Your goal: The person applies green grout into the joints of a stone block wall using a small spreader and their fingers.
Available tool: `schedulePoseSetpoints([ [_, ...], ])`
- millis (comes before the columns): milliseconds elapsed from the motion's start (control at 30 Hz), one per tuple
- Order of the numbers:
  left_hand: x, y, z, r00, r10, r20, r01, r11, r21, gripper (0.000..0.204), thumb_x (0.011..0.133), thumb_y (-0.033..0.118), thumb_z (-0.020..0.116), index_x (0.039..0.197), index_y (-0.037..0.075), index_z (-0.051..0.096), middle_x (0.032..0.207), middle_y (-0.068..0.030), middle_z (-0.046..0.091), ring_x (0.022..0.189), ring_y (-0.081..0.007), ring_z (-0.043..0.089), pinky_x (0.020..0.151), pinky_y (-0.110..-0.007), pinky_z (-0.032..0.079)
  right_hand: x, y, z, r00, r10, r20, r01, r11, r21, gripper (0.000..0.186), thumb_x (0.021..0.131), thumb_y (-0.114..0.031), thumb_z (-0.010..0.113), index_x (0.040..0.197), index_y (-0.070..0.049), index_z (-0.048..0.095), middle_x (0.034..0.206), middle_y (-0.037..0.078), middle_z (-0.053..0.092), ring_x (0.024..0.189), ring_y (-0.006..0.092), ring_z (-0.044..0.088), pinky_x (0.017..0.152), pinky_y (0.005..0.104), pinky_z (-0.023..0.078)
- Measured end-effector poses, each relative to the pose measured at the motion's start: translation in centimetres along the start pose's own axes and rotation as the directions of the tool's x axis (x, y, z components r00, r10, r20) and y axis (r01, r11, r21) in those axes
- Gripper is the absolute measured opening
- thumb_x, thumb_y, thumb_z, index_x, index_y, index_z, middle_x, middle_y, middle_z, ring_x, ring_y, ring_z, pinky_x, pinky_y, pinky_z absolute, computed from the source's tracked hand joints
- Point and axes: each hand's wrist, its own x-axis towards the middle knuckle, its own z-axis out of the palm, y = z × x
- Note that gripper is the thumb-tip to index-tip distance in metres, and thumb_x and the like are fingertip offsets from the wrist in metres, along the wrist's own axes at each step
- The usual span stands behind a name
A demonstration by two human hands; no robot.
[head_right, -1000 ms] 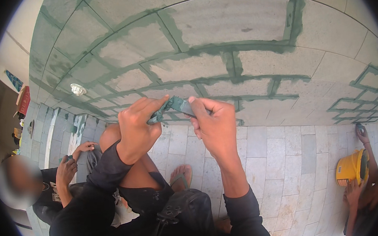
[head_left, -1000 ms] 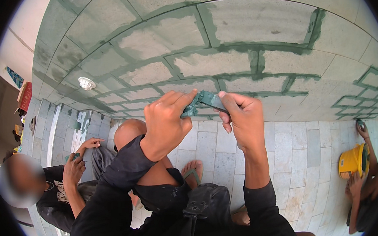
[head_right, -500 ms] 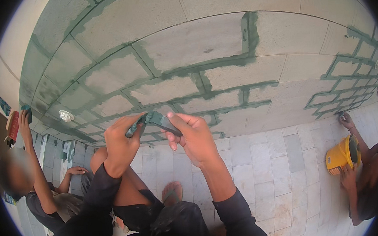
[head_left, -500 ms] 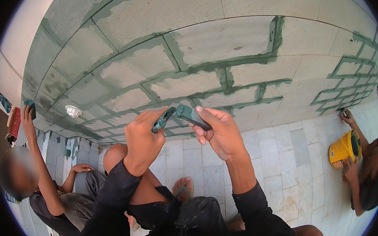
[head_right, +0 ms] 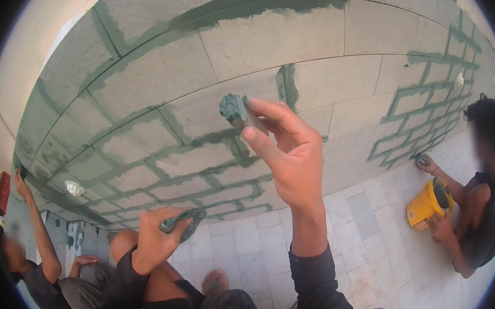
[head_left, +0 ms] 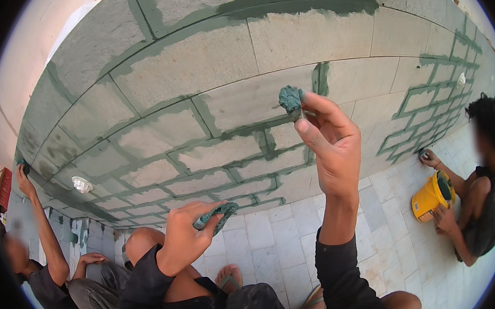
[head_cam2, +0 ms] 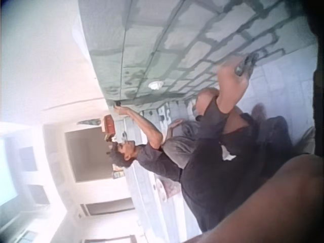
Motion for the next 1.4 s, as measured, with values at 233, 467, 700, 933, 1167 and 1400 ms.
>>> schedulePoseSetpoints([
  [233,-1.3,1.8,-1.0,0.983,0.162,0.082,-0.144,0.971,-0.190,0.042,0.076,-0.010,0.077,0.117,0.002,0.079,0.085,-0.0153,0.074,0.071,-0.0274,0.066,0.064,-0.034,0.053,10.8,-3.1,0.1,0.701,-0.570,0.429,0.686,0.374,-0.624,0.041,0.090,0.003,0.077,0.130,-0.007,0.075,0.117,0.010,0.074,0.101,0.0215,0.070,0.089,0.0325,0.055],
  [467,-1.1,1.5,-2.0,0.968,0.232,0.096,-0.204,0.949,-0.240,0.050,0.070,-0.011,0.077,0.118,0.002,0.079,0.084,-0.0135,0.074,0.071,-0.0262,0.066,0.063,-0.034,0.053,13.1,-4.4,-0.4,0.507,-0.524,0.684,0.799,-0.011,-0.601,0.041,0.085,0.004,0.081,0.124,-0.007,0.077,0.112,0.011,0.077,0.098,0.0266,0.073,0.085,0.0340,0.057],
  [700,-1.3,1.6,-2.8,0.958,0.274,0.078,-0.240,0.922,-0.303,0.052,0.068,-0.012,0.075,0.118,0.000,0.078,0.084,-0.0137,0.074,0.071,-0.0266,0.066,0.062,-0.034,0.053,13.1,-4.5,-0.6,0.394,-0.535,0.747,0.841,-0.117,-0.528,0.032,0.082,0.001,0.079,0.113,-0.009,0.077,0.103,0.006,0.076,0.088,0.0256,0.072,0.074,0.0353,0.057],
  [933,-1.6,1.8,-2.8,0.962,0.247,0.117,-0.208,0.939,-0.274,0.053,0.066,-0.016,0.074,0.116,0.001,0.079,0.086,-0.0157,0.076,0.071,-0.0268,0.068,0.063,-0.034,0.053,12.9,-4.3,-1.2,0.503,-0.591,0.630,0.793,0.025,-0.609,0.037,0.084,0.004,0.080,0.120,-0.006,0.076,0.106,0.010,0.076,0.089,0.0236,0.073,0.076,0.0330,0.058],
  [1167,-1.5,1.2,-2.6,0.963,0.259,0.068,-0.233,0.936,-0.262,0.054,0.066,-0.013,0.074,0.118,0.001,0.078,0.084,-0.0134,0.073,0.069,-0.0266,0.065,0.062,-0.034,0.052,11.0,-2.8,-0.5,0.687,-0.620,0.378,0.665,0.328,-0.671,0.039,0.088,0.003,0.079,0.127,-0.001,0.074,0.105,0.013,0.075,0.082,0.0170,0.070,0.070,0.0281,0.057],
  [1400,-0.9,2.0,-2.8,0.959,0.270,0.089,-0.235,0.928,-0.288,0.053,0.066,-0.014,0.074,0.117,0.002,0.080,0.086,-0.0142,0.076,0.068,-0.0262,0.065,0.061,-0.033,0.052,10.4,-1.4,1.2,0.697,-0.696,0.171,0.563,0.385,-0.731,0.041,0.088,0.005,0.077,0.128,-0.001,0.074,0.102,0.012,0.072,0.075,0.0151,0.067,0.066,0.0271,0.055],
])
